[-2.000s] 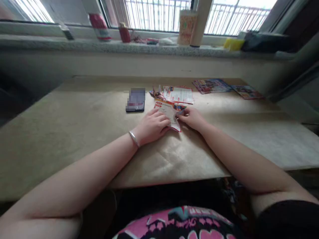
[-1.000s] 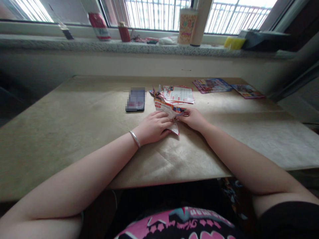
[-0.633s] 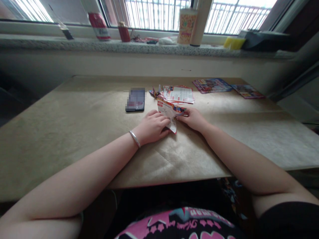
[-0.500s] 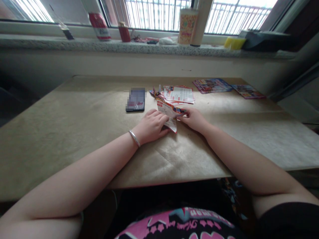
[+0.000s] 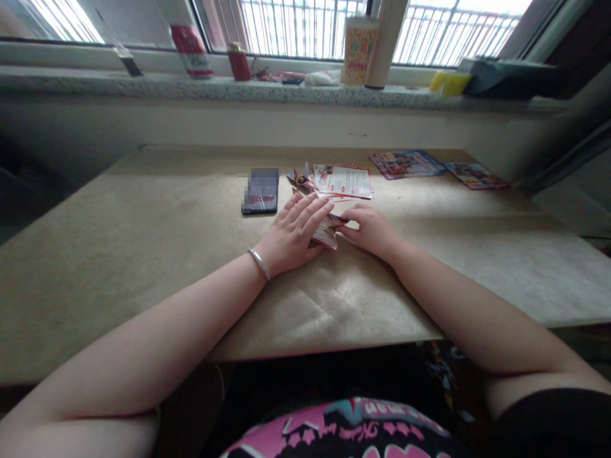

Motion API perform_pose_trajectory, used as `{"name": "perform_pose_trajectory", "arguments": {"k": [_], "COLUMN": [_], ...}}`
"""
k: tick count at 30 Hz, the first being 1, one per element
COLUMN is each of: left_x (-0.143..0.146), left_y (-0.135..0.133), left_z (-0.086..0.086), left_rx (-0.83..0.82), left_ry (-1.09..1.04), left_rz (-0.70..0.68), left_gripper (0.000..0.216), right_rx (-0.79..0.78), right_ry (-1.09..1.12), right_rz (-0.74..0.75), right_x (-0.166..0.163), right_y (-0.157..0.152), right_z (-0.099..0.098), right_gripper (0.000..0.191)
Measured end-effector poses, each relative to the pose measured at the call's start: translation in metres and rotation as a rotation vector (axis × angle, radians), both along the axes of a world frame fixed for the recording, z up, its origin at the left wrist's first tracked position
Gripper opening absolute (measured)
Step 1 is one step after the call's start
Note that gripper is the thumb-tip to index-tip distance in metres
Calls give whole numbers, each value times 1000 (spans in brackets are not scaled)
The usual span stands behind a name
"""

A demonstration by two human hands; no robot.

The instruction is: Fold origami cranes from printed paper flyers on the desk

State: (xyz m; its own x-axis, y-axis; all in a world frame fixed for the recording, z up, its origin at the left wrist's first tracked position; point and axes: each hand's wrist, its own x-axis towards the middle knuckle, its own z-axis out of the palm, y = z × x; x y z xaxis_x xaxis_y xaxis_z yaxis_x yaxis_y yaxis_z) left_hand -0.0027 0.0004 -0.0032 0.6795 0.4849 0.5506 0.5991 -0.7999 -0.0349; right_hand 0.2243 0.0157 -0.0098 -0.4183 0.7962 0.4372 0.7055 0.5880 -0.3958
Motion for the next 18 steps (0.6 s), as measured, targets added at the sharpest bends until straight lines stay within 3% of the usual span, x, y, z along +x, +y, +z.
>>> {"name": "perform_pose_trajectory", "arguments": {"k": [4,12,18], "left_x": [0,0,0], "left_y": [3,7,11], "left_z": [-2,-2,-3], "left_rx": [10,12,-3], "left_ry": [-44,-152,-226], "left_rz": [29,164,153], "left_gripper": [74,60,29], "right_rx": [-23,-66,-73], "right_ry": [-6,274,360], "right_rz": [7,58,110], "right_x": [-1,-7,-12], "right_y": [-4,-10,-15], "right_z": [3,4,8], "right_gripper": [16,17,19]}}
